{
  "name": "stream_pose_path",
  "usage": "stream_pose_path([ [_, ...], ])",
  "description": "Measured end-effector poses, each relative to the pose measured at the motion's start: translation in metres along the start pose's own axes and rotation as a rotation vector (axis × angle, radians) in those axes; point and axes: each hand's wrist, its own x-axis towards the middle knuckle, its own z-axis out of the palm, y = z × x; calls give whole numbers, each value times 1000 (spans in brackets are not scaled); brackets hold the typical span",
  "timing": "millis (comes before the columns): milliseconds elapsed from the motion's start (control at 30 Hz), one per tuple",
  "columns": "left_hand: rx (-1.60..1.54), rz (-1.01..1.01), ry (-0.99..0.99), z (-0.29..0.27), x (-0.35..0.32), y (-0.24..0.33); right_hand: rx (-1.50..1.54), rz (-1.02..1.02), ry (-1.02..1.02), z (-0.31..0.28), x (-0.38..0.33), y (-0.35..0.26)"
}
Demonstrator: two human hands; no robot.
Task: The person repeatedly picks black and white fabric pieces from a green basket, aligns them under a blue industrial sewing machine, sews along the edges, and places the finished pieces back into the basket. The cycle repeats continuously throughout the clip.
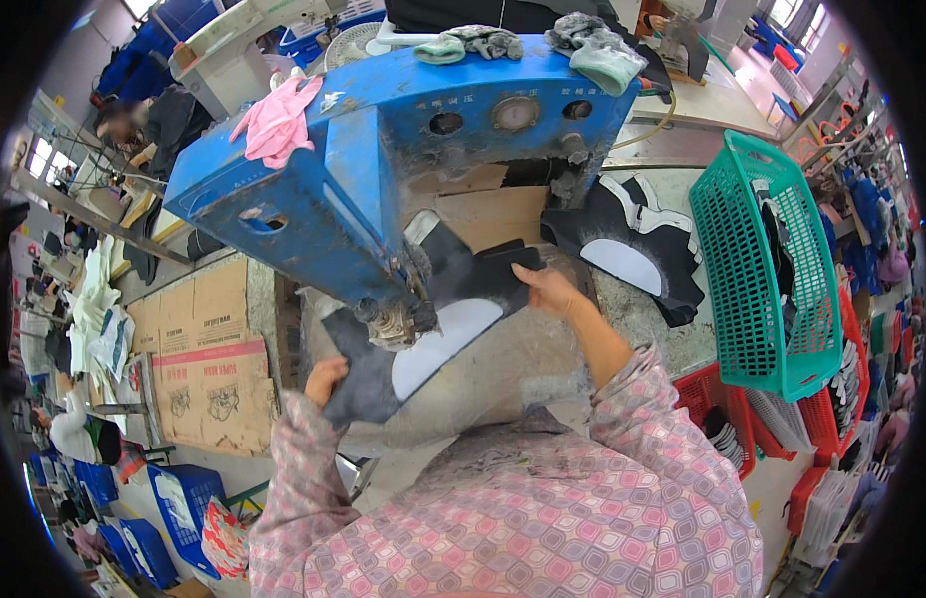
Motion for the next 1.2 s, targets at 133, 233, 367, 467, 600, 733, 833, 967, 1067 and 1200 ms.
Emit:
stream_pose_path([
  [133,-303,-278,169,-3,-61,-32,765,27,-419,43,-4,74],
  [233,-601,-84,119,9,-104,-46,811,154,-258,75,16,135],
  [367,-736,-50,266,17,-170,-33,679,120,-360,110,19,188],
  [467,-738,3,252,15,-205,-25,615,208,-384,132,3,203],
  [600,-794,-85,377,18,-207,-34,610,191,-484,127,-15,185],
  [733,-790,-100,312,33,-188,-49,587,142,-396,115,-25,173],
  [833,-761,-119,281,37,-192,-52,652,327,-403,120,-30,184],
  [967,-762,-112,206,31,-213,-49,708,199,-388,128,-29,203],
  [1067,-749,-132,129,29,-230,-44,626,339,-327,138,-27,206],
  [1200,-752,-134,449,38,-247,-38,737,487,-379,156,-31,204],
])
